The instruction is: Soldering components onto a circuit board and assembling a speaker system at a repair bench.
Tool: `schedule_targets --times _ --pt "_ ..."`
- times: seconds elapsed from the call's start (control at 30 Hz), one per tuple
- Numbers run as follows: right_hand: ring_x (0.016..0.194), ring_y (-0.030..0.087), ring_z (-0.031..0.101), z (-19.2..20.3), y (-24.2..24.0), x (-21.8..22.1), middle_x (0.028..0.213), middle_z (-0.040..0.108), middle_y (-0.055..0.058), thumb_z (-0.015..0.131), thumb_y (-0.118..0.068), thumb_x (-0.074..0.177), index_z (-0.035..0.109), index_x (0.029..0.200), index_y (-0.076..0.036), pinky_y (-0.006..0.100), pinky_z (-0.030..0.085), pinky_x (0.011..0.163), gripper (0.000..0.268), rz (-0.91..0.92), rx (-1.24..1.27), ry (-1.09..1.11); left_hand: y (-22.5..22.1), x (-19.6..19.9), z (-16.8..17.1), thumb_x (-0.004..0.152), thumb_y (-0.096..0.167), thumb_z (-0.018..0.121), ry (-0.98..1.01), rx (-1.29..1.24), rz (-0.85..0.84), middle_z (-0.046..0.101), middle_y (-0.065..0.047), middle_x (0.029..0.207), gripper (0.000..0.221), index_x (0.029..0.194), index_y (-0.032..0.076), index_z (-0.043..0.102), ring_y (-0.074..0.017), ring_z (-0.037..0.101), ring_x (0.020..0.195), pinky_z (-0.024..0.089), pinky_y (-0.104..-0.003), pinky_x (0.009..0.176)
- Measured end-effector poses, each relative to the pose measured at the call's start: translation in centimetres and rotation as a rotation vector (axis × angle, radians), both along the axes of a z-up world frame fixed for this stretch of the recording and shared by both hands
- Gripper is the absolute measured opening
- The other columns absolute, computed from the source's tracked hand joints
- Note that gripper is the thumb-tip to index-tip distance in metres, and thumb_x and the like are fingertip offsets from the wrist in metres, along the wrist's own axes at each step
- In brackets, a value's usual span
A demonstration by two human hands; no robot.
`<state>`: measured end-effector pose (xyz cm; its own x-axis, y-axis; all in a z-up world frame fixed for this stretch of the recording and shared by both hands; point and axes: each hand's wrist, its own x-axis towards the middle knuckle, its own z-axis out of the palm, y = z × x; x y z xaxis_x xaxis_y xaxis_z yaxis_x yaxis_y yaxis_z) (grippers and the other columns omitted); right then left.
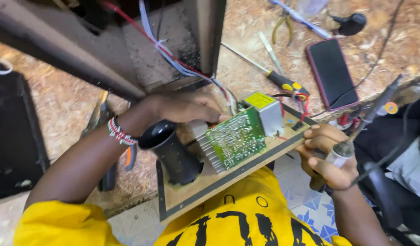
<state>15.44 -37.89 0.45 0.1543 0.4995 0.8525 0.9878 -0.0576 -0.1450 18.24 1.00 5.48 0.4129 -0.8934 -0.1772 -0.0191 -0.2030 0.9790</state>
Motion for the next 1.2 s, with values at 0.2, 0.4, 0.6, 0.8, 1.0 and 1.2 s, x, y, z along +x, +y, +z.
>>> schedule_targets --times 0.2,0.4,0.6,0.8,1.0,1.2 --pt "0.113 0.04 0.064 0.4 -0.4 1.8 0.107 0.066 0.025 0.079 -0.005 0.078 0.071 0.097 0.006 0.059 0.043 0.11 0.024 -0.044 0.014 0.802 2.4 -0.9 -7.0 0.091 0.022 0.065 0.083 0.023 0.331 0.065 -0.013 0.078 0.025 0.103 0.001 0.074 -0.0204 0.065 0.077 0.052 -0.036 0.075" --pt "0.086 0.04 0.072 1.9 2.0 1.2 0.089 0.067 0.021 0.085 0.014 0.072 0.064 0.089 -0.002 0.055 0.061 0.08 0.032 -0.036 0.219 0.324 0.5 2.8 -4.3 0.096 0.025 0.068 0.111 -0.019 0.015 0.062 -0.006 0.069 0.021 0.088 0.006 0.073 -0.0139 0.058 0.067 0.052 -0.033 0.06" --pt "0.11 0.04 0.072 1.5 -0.1 0.3 0.105 0.065 0.024 0.087 -0.004 0.078 0.048 0.119 -0.01 0.052 0.063 0.101 0.057 -0.111 0.074 0.376 -2.1 3.7 -5.3 0.091 0.047 0.07 0.135 0.017 -0.26 0.065 0.009 0.079 0.035 0.086 0.013 0.074 -0.0012 0.054 0.071 0.038 -0.019 0.064" --pt "0.12 0.044 0.069 0.8 -2.3 0.6 0.113 0.06 0.027 0.085 0.001 0.086 0.041 0.133 -0.015 0.055 0.062 0.108 0.067 -0.126 -0.134 0.307 -2.5 3.6 -3.1 0.096 0.037 0.068 0.153 0.024 -0.314 0.049 0.009 0.066 0.03 0.074 0.016 0.064 -0.0032 0.041 0.052 0.033 -0.021 0.049" --pt "0.129 0.045 0.065 0.9 -3.9 1.2 0.12 0.063 0.025 0.085 -0.002 0.079 0.048 0.133 -0.009 0.057 0.062 0.116 0.066 -0.02 -0.251 0.348 -2.4 2.7 -0.4 0.099 0.018 0.065 -0.049 -0.143 -0.251 0.052 0.005 0.066 0.033 0.068 0.006 0.066 -0.0029 0.044 0.064 0.036 -0.022 0.063" --pt "0.122 0.04 0.069 -0.5 -2.3 0.9 0.112 0.066 0.02 0.085 -0.003 0.077 0.054 0.127 -0.008 0.046 0.068 0.107 0.058 -0.083 -0.049 0.419 -2.0 3.4 -0.8 0.102 0.032 0.062 0.009 -0.079 -0.287 0.06 0.009 0.072 0.029 0.082 0.013 0.07 0.0006 0.048 0.064 0.036 -0.019 0.056"
